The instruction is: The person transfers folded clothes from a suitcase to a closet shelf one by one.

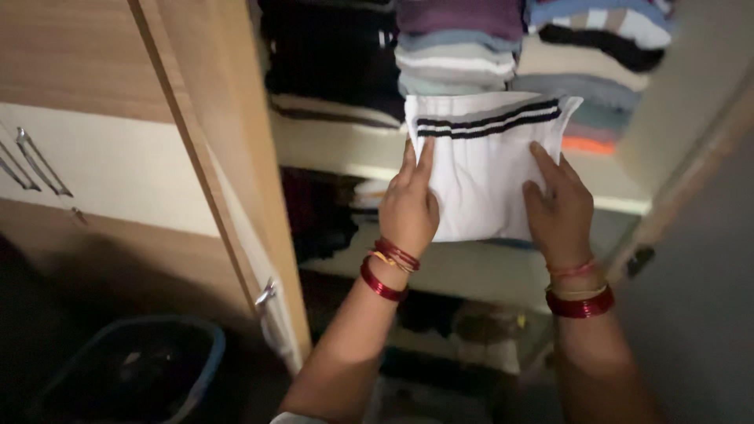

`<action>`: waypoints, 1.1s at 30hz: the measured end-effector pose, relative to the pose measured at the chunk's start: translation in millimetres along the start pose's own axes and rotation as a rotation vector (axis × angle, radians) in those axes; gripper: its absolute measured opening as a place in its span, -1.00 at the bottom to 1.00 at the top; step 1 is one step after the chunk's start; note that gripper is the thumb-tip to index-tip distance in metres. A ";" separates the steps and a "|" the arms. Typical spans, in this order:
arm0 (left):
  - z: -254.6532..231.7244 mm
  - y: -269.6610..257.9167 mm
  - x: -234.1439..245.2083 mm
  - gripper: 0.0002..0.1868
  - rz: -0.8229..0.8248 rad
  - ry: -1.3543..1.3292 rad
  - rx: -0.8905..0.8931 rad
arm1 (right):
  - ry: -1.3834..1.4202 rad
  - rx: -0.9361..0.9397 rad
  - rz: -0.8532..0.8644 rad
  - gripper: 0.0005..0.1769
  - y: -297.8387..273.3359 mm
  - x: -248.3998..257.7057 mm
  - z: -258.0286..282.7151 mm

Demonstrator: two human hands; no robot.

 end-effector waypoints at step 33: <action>120.9 480.6 -233.6 -0.48 -0.125 0.620 -0.135 | -0.504 0.181 0.346 -0.26 305.4 -248.9 -325.1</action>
Point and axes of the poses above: each hand's wrist, its own y-axis towards the middle knuckle, its own x-axis out of the back of the hand, z = x × y, the point moved 8 cm from there along y, towards the middle knuckle, and after that the axes turned 11 degrees about x, right-handed, at the moved point
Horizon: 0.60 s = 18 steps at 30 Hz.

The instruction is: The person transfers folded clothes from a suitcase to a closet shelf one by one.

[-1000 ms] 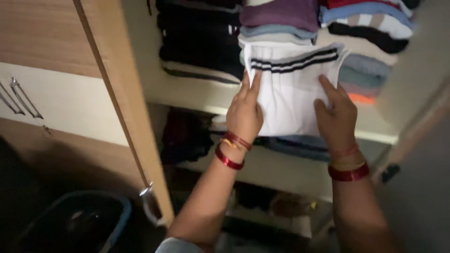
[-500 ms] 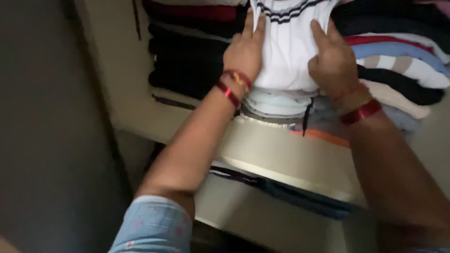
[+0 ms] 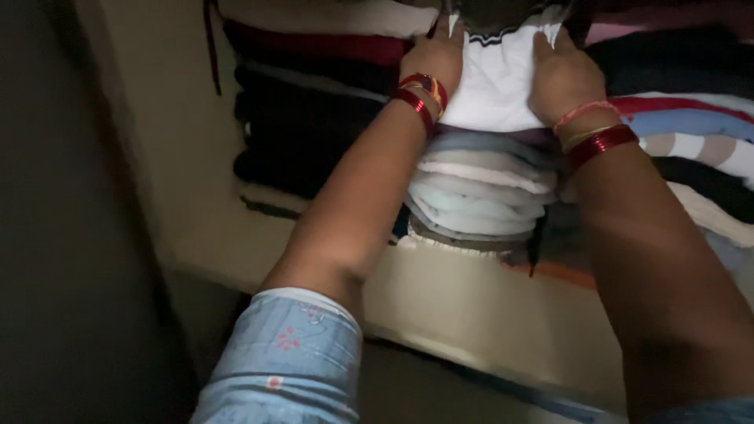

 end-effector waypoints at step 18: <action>27.4 27.9 -116.8 -0.69 0.288 -0.024 0.100 | -0.058 -0.107 0.533 -0.59 3.7 -184.2 -133.8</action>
Point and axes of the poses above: each hand's wrist, its own y-axis towards the middle knuckle, its own x-axis out of the back of the hand, z = x × y, the point moved 8 cm from there along y, towards the middle knuckle, and after that the axes turned 11 degrees about x, right-handed, at the moved point
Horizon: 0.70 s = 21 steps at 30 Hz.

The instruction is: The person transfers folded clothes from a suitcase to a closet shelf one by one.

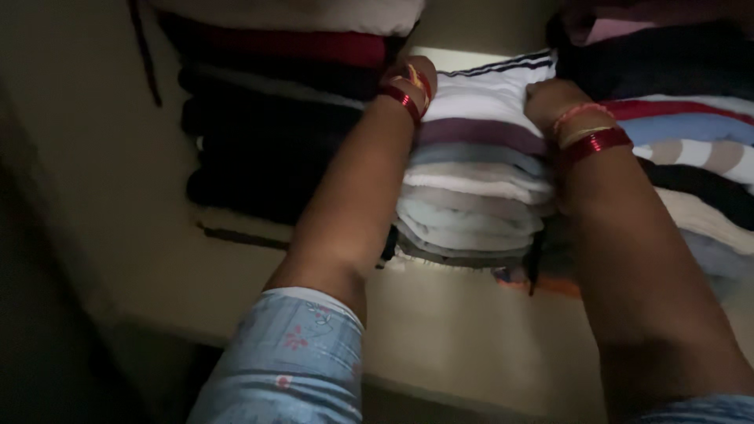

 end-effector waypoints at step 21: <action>-80.5 -98.1 64.0 -0.79 -0.501 -0.065 -0.401 | -0.136 0.256 -0.999 -0.80 -157.7 145.8 139.4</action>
Point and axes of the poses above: each hand's wrist, its own y-axis towards the middle knuckle, its own x-axis out of the back of the hand, z = x × y, the point moved 8 cm from there along y, towards the middle knuckle, and after that the axes turned 11 degrees about x, right-handed, at the moved point
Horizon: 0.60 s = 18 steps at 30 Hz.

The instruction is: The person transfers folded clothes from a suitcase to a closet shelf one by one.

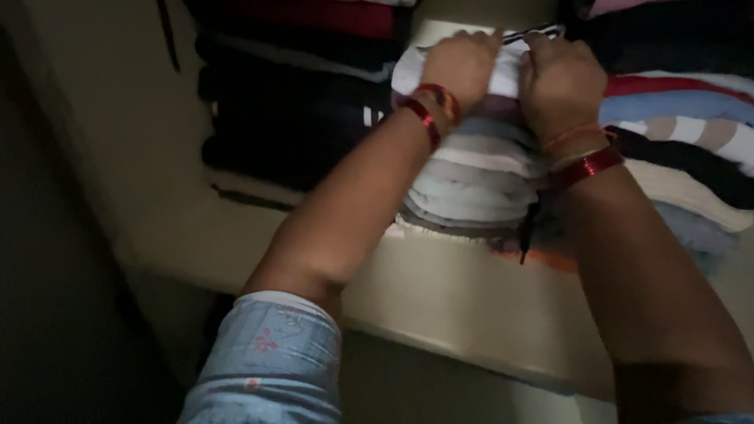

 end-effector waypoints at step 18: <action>-93.1 -146.6 202.8 -0.52 0.045 -0.060 0.309 | 0.292 -0.003 -0.022 -0.77 -37.9 155.2 97.9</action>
Point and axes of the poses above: each hand's wrist, its own y-axis towards the middle knuckle, its own x-axis out of the back of the hand, z = x × y, the point moved 8 cm from there along y, towards the middle knuckle, and after that the axes turned 11 degrees about x, right-handed, at the moved point
